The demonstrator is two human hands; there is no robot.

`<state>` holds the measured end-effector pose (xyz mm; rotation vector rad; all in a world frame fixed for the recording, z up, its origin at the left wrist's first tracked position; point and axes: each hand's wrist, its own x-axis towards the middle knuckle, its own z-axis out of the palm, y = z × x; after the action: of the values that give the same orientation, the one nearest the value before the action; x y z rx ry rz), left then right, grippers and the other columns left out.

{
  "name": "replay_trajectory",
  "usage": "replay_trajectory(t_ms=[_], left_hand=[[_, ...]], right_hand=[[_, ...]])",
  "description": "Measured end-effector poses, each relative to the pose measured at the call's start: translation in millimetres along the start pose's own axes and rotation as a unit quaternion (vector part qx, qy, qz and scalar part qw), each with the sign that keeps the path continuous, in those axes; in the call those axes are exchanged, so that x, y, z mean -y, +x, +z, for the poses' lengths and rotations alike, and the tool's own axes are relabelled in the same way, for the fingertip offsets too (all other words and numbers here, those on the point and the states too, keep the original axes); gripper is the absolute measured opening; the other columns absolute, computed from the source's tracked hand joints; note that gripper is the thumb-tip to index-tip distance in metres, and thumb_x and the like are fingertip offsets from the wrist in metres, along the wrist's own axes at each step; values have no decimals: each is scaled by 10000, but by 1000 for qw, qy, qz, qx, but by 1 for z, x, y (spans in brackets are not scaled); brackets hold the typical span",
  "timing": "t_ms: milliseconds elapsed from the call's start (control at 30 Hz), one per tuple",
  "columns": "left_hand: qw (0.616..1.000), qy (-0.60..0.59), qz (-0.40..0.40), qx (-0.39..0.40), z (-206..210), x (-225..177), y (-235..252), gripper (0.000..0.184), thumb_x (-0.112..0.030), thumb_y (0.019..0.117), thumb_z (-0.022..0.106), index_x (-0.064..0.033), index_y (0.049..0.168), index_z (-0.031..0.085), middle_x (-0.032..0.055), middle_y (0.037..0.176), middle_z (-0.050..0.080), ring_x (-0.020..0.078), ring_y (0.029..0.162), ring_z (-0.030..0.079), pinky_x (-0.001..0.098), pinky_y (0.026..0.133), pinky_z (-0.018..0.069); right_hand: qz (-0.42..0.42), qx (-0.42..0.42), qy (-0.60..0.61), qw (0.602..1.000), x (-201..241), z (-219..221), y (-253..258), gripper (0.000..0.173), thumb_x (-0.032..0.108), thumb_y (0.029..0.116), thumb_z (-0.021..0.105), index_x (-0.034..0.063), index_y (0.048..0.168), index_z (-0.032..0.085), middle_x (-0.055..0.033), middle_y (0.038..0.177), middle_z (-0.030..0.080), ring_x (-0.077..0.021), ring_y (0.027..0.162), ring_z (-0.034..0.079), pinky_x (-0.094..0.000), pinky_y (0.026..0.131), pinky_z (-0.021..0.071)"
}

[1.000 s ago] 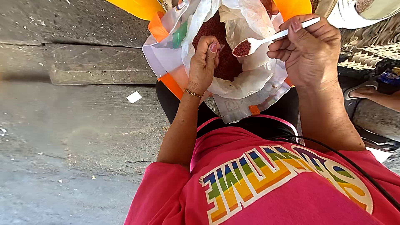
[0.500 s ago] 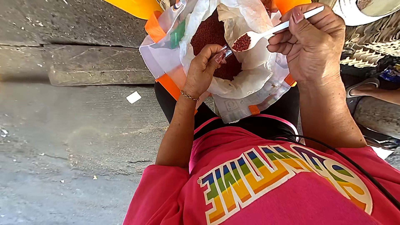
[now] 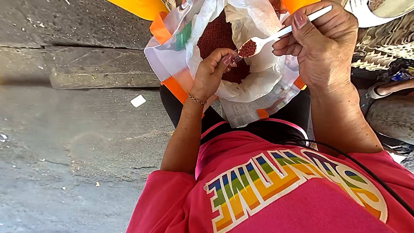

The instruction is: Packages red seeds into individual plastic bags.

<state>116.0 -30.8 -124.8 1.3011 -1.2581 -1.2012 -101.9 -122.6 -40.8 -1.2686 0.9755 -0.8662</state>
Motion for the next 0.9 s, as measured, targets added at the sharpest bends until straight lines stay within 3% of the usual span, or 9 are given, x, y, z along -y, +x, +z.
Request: replay_trajectory(t_ms=[200, 467, 733, 900], left_hand=[[1000, -1, -8, 0, 2, -1, 1, 234, -74, 1066, 479, 50, 1165, 652, 41, 1019, 685, 22, 904, 645, 204, 839, 543], [1000, 1, -8, -2, 2, 1, 0, 244, -80, 1069, 476, 56, 1163, 655, 49, 1030, 680, 15, 902, 633, 196, 838, 530], [1000, -12, -5, 0, 4, -1, -1, 237, -76, 1068, 478, 55, 1157, 654, 42, 1020, 683, 16, 905, 639, 198, 839, 536], [999, -40, 14, -23, 1, 7, -1, 240, -73, 1068, 472, 55, 1147, 660, 48, 1024, 690, 51, 908, 655, 238, 836, 555]], right_hand=[[-60, 36, -116, 991, 7, 7, -6, 99, 94, 1038, 579, 39, 1076, 653, 30, 899, 730, -88, 796, 732, -287, 761, 645], [-133, 59, -197, 970, 11, 12, -12, 145, 101, 1040, 583, -12, 1079, 665, -7, 943, 722, -39, 835, 707, -236, 770, 618], [-171, 88, -228, 954, 12, 15, -14, 183, 88, 1036, 593, -62, 1086, 685, -79, 974, 718, -61, 865, 698, -239, 788, 606], [-131, 52, -134, 981, 14, 8, -10, 122, 69, 1032, 581, 11, 1089, 671, 19, 955, 737, -73, 842, 730, -280, 787, 642]])
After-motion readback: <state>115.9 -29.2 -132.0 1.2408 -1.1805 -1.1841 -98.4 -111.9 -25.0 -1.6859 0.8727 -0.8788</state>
